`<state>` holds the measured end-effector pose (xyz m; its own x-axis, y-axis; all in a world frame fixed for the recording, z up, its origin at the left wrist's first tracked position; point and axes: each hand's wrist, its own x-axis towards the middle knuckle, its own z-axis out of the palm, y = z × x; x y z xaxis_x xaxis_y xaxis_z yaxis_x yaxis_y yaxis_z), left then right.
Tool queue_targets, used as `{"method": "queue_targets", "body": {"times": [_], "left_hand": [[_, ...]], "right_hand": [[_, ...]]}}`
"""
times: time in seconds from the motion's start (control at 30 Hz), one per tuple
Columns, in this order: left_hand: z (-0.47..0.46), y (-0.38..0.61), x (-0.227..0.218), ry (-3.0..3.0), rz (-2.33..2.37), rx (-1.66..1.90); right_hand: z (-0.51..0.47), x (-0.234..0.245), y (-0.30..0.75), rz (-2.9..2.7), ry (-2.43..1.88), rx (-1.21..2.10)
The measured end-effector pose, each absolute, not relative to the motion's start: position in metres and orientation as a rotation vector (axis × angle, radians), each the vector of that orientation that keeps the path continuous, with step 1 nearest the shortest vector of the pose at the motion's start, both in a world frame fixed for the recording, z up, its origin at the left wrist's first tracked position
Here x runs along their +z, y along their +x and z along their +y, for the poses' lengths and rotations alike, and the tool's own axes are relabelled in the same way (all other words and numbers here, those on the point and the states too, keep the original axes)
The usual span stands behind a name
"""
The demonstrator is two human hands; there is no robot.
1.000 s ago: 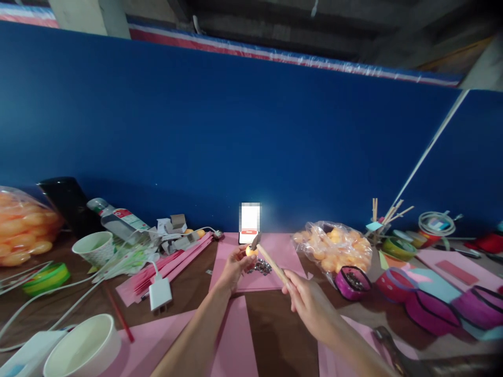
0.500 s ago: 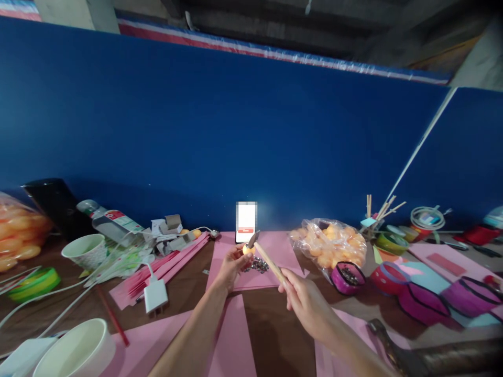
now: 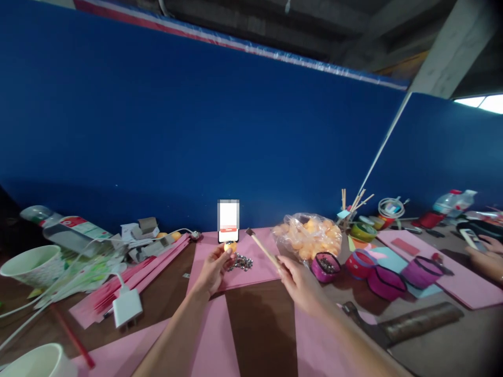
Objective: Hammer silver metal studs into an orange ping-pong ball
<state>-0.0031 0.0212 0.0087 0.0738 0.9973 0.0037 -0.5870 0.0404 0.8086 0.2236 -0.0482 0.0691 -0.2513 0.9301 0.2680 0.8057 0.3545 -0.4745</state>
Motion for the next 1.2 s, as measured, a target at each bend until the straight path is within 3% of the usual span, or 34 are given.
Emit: {"method": "queue_targets", "body": {"times": [0.23,0.43,0.77,0.93,1.2], "left_hand": [[0.026,-0.005,0.005,0.698,0.664,1.379],[0.025,-0.006,0.004,0.665,0.652,1.406],[0.025,-0.005,0.006,0.669,0.61,1.413],[0.024,-0.006,0.007,0.687,0.611,1.401],[0.024,-0.006,0.005,0.725,0.577,1.407]], "right_hand": [[-0.032,0.041,0.261,-2.225,-1.772,-0.054],[-0.028,0.03,0.269,-2.251,-1.84,0.043],[-0.027,0.038,0.248,-2.237,-1.745,-0.129],[-0.015,0.041,0.2,-2.323,-1.518,0.051],[0.006,0.035,0.163,-2.374,-1.702,0.118]]}}
